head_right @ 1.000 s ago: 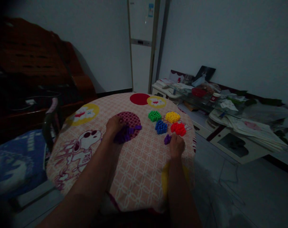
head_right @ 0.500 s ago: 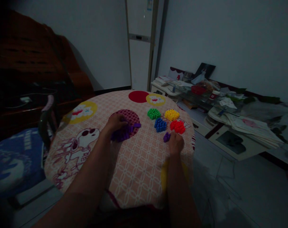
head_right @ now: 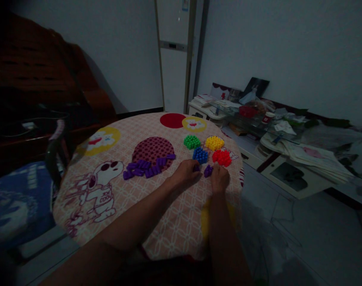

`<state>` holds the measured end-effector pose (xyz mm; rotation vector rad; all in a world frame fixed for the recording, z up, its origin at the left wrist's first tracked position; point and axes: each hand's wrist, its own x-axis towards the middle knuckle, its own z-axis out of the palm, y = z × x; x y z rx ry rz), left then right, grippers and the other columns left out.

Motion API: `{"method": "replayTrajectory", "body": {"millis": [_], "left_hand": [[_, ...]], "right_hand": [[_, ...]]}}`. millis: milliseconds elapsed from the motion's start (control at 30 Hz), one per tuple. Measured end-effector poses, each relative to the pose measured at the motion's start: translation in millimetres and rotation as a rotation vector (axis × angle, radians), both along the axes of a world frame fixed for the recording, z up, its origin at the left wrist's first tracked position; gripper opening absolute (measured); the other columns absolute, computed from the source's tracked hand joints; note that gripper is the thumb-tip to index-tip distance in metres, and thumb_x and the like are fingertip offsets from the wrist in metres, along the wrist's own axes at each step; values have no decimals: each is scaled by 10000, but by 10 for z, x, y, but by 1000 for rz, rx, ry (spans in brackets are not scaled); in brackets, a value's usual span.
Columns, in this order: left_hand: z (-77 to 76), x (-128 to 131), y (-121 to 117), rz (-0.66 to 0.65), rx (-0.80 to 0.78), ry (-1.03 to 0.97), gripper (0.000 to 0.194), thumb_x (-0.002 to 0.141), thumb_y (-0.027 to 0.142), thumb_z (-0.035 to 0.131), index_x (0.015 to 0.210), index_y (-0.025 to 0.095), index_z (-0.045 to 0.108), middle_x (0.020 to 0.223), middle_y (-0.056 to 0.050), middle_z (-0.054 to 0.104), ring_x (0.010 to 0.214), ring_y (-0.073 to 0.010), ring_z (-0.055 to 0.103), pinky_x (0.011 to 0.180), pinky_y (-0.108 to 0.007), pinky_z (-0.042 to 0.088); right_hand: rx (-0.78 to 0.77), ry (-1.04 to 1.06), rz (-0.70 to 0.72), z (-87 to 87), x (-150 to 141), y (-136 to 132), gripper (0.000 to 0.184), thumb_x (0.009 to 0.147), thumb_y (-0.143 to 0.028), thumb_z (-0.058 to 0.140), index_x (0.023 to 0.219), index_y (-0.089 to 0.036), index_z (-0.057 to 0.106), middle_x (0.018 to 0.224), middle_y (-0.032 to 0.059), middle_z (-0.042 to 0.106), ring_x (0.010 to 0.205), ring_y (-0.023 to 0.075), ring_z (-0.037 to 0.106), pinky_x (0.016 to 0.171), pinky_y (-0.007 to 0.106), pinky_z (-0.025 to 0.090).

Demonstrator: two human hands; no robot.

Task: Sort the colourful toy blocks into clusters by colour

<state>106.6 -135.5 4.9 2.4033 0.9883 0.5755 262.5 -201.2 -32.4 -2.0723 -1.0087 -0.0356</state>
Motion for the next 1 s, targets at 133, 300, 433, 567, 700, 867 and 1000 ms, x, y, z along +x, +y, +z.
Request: {"method": "replayTrajectory", "body": {"millis": [133, 300, 433, 567, 700, 867, 1000], "left_hand": [[6, -20, 15, -68, -88, 12, 284, 701, 283, 742, 953, 153, 724, 893, -53, 716, 808, -195, 636, 732, -278, 472], [-97, 34, 36, -73, -114, -51, 197, 709, 255, 720, 884, 168, 705, 877, -40, 702, 832, -191, 630, 750, -280, 469], [-171, 119, -26, -10, -93, -102, 125, 734, 194, 646, 851, 171, 683, 860, -55, 696, 820, -192, 624, 766, -296, 469], [-151, 188, -80, 99, -50, -169, 192, 772, 250, 634, 933, 159, 682, 921, -85, 699, 840, -199, 620, 773, -305, 467], [-122, 202, -91, 105, -98, -147, 395, 713, 332, 724, 1058, 144, 685, 979, -97, 700, 859, -214, 624, 751, -303, 475], [-140, 139, -13, -6, -247, -134, 533, 616, 222, 791, 1135, 150, 695, 944, -50, 721, 824, -187, 647, 739, -267, 487], [-153, 98, 82, -115, -267, -89, 475, 630, 182, 777, 1100, 141, 726, 903, -29, 725, 820, -179, 655, 750, -255, 485]], "right_hand": [[-46, 28, -38, 36, -8, 10, 607, 949, -457, 284, 822, -138, 784, 683, 124, 709, 697, 220, 603, 671, 310, 385], [-68, 22, -49, 47, -15, 16, 605, 970, -449, 291, 819, -139, 788, 685, 131, 709, 712, 219, 606, 664, 304, 373], [-80, 9, -52, 50, -18, 18, 603, 982, -451, 300, 794, -144, 784, 691, 136, 709, 699, 210, 593, 644, 301, 346], [-128, -31, -52, 79, -28, 17, 591, 984, -430, 311, 772, -135, 776, 718, 144, 711, 664, 194, 561, 634, 310, 310], [-138, -52, -69, 91, -38, 11, 581, 980, -422, 319, 781, -118, 772, 767, 158, 721, 653, 192, 545, 631, 317, 298], [-137, -53, -60, 58, -28, 18, 600, 988, -425, 302, 777, -121, 774, 751, 154, 717, 663, 198, 548, 631, 317, 300], [-134, -77, -62, 34, -14, 28, 592, 988, -446, 319, 770, -134, 771, 752, 145, 710, 674, 194, 547, 632, 314, 293]]}}
